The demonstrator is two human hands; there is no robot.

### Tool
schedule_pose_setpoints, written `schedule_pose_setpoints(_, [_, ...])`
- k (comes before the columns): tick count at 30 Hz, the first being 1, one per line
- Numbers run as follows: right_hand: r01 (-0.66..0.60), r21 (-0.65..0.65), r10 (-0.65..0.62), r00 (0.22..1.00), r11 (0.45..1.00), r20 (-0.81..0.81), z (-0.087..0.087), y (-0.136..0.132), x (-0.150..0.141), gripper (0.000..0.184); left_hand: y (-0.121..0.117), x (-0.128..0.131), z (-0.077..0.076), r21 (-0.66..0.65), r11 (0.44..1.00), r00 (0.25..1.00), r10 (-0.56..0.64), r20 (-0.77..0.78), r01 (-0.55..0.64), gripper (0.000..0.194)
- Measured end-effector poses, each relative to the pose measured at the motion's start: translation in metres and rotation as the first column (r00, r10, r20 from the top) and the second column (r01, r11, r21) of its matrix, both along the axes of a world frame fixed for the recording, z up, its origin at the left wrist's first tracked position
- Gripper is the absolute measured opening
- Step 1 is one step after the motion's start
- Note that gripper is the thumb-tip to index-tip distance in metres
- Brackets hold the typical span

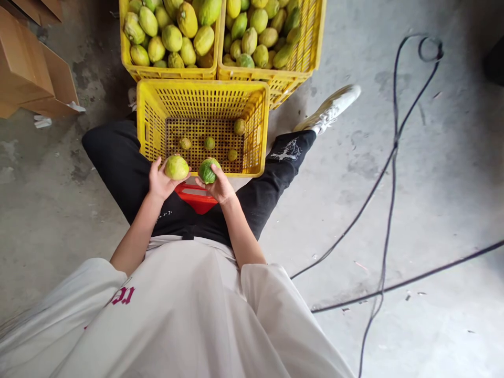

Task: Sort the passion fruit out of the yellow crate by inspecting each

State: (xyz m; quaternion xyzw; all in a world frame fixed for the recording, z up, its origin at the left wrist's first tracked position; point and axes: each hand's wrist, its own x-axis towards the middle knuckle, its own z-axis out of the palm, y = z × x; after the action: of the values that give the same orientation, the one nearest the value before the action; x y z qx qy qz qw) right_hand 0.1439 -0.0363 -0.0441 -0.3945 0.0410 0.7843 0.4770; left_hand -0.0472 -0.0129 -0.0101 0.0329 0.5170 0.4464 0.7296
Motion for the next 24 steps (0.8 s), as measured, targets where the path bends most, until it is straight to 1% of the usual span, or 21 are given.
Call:
schedule_pose_setpoints(4, [0.02,0.024,-0.017,0.995,1.0,-0.097,0.007,0.003,0.001,0.022,0.001,0.003,0.006,-0.028,0.999,0.997,0.044,0.06,-0.042,0.034])
schedule_pose_setpoints(8, [0.04,0.037,-0.034,0.987,0.999,-0.156,0.01,0.004,0.003,0.029,0.002,0.005,0.005,-0.028,0.999,0.997,0.048,0.059,-0.046,0.029])
schedule_pose_setpoints(10, [0.034,0.039,-0.027,0.987,0.999,-0.159,0.01,0.004,0.003,0.031,0.002,0.005,0.004,-0.02,0.999,0.998,0.046,0.044,-0.046,0.025])
schedule_pose_setpoints(13, [0.021,0.048,-0.014,0.99,0.999,-0.142,0.01,0.004,0.002,0.029,0.003,0.003,0.002,-0.004,0.999,0.998,0.052,0.022,-0.052,0.018])
schedule_pose_setpoints(16, [0.026,0.03,-0.022,0.992,0.999,-0.121,0.009,0.004,0.001,0.029,0.002,0.003,0.0,-0.003,0.998,0.998,0.066,-0.016,-0.066,0.013])
schedule_pose_setpoints(18, [0.026,0.001,-0.026,0.994,1.0,-0.11,0.007,0.004,0.001,0.028,0.002,0.003,-0.002,-0.007,0.998,0.997,0.066,-0.048,-0.067,0.011])
schedule_pose_setpoints(21, [-0.005,-0.028,0.002,0.994,1.0,-0.111,0.002,0.004,0.003,0.024,0.002,0.004,-0.003,-0.015,0.997,0.992,0.076,-0.097,-0.078,0.008])
schedule_pose_setpoints(24, [-0.029,-0.017,0.027,0.995,0.999,-0.098,0.0,0.003,0.004,0.021,0.003,0.004,-0.002,-0.054,0.994,0.99,0.089,-0.105,-0.095,0.008])
